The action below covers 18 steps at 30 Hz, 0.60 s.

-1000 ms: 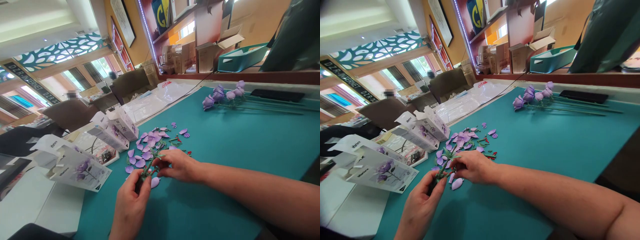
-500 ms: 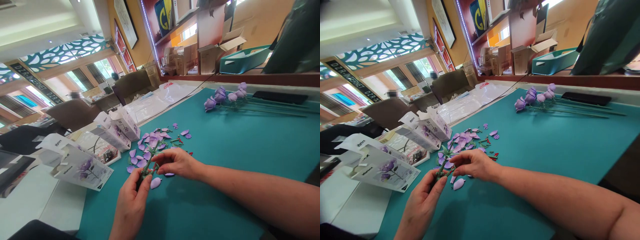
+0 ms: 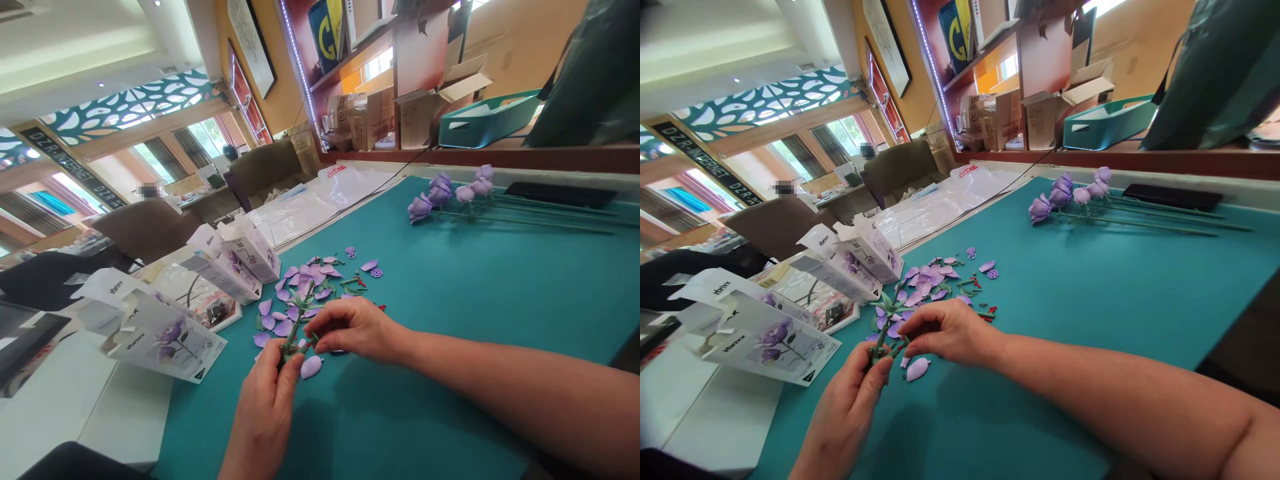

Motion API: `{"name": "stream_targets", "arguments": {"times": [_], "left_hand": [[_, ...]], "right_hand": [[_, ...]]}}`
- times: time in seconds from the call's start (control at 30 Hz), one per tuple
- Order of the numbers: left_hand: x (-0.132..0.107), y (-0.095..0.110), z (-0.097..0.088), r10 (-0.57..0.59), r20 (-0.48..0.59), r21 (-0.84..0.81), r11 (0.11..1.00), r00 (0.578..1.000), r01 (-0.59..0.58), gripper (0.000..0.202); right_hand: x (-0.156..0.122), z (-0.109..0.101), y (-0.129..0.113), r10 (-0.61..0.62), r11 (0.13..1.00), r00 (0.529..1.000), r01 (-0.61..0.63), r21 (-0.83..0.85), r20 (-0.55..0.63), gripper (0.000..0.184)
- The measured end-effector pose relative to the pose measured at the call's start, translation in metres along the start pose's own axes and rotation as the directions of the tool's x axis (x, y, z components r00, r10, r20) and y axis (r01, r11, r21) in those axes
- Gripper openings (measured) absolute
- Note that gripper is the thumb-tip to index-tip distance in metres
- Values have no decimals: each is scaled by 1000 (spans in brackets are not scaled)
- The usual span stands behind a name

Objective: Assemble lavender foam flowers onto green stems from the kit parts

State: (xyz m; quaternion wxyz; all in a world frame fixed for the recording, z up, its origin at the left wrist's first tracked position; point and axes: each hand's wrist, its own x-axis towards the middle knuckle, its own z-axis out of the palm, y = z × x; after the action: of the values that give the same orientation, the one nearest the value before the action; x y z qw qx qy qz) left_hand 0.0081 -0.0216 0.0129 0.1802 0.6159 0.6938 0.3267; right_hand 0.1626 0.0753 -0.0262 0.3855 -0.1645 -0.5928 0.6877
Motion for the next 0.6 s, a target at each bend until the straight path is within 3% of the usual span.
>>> {"name": "stream_targets", "arguments": {"times": [0.17,0.37,0.6], "left_hand": [[-1,-1,-1,10,30,-45,999,999,-9,29],[0,0,-5,-13,120,-153,988,993,32,34],[-2,-2,-7,-39,184,-234,969,982,82,38]], "right_hand": [[-4,0,-4,-162,964,986,165,-208,34,21],[-9,0,-11,-437,689,884,448,-570,166,17],[-15,3,-17,-525,518,809,549,-656,262,12]]}}
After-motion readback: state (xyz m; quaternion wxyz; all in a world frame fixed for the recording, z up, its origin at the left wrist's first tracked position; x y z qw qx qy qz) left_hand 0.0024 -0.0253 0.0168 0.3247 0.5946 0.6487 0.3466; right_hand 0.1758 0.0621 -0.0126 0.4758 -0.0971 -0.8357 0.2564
